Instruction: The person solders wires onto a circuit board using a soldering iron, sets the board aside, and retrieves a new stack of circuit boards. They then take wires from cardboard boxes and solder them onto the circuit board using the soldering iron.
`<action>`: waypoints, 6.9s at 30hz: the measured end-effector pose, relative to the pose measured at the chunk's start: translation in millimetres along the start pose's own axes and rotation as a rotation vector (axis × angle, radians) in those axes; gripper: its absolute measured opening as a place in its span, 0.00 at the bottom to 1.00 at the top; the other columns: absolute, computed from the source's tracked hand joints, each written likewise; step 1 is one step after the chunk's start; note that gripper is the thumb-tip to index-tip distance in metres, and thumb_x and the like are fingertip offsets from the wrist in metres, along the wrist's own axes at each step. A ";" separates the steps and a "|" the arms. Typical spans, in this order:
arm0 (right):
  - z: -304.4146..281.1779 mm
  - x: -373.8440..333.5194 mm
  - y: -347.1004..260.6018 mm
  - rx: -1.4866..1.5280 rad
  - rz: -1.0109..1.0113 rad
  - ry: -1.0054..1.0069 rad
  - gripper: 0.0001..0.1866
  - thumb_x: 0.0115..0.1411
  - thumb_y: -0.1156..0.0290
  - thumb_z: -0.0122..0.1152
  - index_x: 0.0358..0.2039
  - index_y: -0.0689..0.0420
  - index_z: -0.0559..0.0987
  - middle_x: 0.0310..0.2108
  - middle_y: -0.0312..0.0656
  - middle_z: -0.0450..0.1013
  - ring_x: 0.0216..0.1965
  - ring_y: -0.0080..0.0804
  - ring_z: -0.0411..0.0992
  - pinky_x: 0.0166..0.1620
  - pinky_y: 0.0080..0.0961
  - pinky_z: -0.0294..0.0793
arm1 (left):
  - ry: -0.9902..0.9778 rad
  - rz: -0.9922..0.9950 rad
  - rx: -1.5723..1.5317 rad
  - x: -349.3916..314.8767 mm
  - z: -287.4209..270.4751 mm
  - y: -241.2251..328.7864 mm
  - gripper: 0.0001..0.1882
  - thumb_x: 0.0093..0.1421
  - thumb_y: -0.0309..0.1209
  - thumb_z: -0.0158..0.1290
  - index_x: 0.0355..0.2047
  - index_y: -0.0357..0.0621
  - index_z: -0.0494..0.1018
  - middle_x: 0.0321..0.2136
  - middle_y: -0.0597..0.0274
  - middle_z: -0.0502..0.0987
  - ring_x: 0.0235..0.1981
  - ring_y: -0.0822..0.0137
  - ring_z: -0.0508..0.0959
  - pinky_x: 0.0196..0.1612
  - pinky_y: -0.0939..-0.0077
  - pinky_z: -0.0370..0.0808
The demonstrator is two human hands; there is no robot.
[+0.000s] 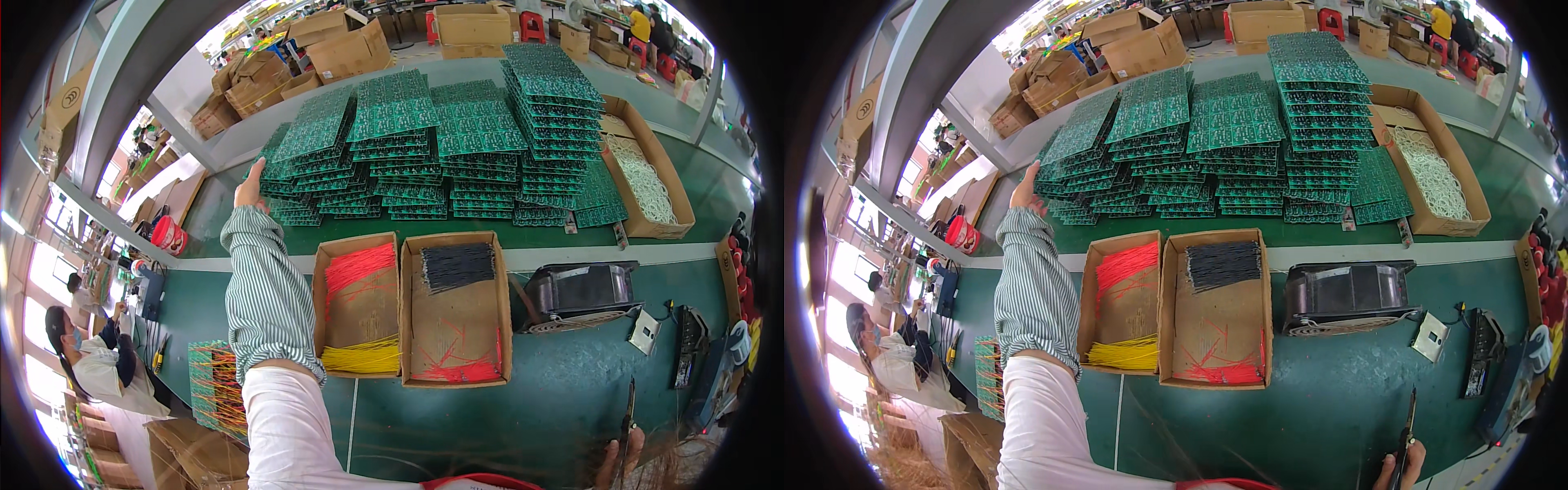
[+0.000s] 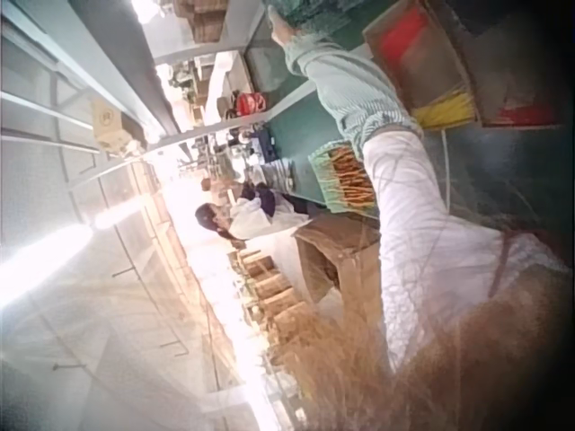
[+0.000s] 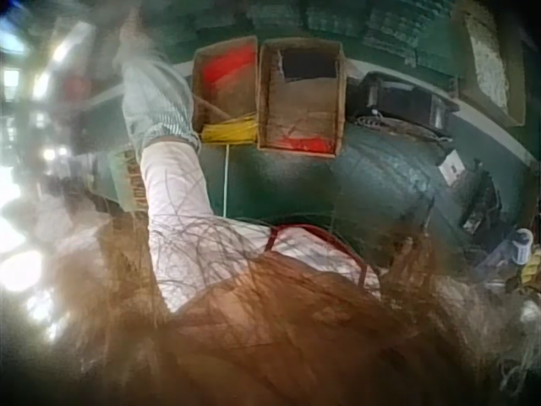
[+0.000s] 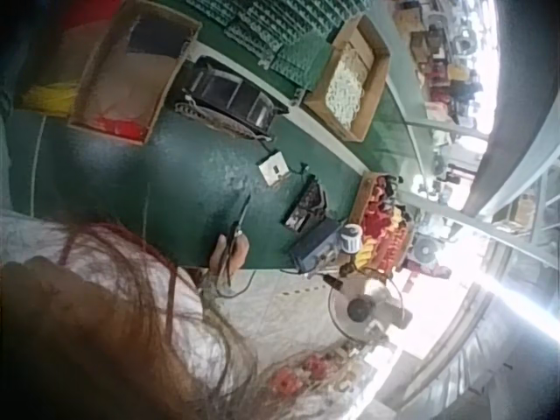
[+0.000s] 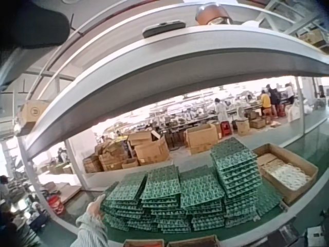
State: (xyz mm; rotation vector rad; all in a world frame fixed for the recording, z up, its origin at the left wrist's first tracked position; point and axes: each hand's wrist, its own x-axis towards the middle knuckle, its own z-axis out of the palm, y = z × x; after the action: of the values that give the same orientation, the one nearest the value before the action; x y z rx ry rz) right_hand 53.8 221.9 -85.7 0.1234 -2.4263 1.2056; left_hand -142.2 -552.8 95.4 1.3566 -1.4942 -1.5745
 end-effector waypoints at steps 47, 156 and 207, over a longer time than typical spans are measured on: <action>-38.8 24.2 -40.6 0.324 -0.346 -0.075 0.19 0.49 0.71 0.67 0.41 0.61 0.71 0.37 0.49 0.72 0.24 0.36 0.72 0.29 0.27 0.73 | -0.838 -0.273 -0.509 -501.9 -101.0 -209.7 0.24 0.59 0.34 0.46 0.52 0.32 0.65 0.48 0.49 0.73 0.46 0.55 0.76 0.51 0.61 0.72; -14.8 40.2 -79.2 0.647 0.162 -0.140 0.24 0.61 0.60 0.57 0.50 0.62 0.63 0.45 0.51 0.71 0.44 0.32 0.72 0.46 0.26 0.72 | -0.463 1.257 1.986 -241.1 0.6 -98.8 0.10 0.57 0.33 0.49 0.30 0.44 0.79 0.30 0.53 0.80 0.31 0.55 0.80 0.30 0.58 0.75; -21.0 121.8 -146.6 0.520 0.115 -0.570 0.10 0.47 0.72 0.66 0.28 0.61 0.75 0.20 0.38 0.75 0.19 0.20 0.73 0.24 0.18 0.71 | -1.150 0.796 0.670 -455.1 38.5 -160.8 0.09 0.53 0.29 0.59 0.30 0.35 0.75 0.21 0.59 0.75 0.21 0.74 0.72 0.27 0.79 0.69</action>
State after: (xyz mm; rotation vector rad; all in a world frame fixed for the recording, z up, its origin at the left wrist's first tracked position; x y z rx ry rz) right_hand -10.9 160.6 84.1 0.5536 -2.5196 2.0654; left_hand 4.9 -92.6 63.5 -0.1834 -2.9062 -1.3171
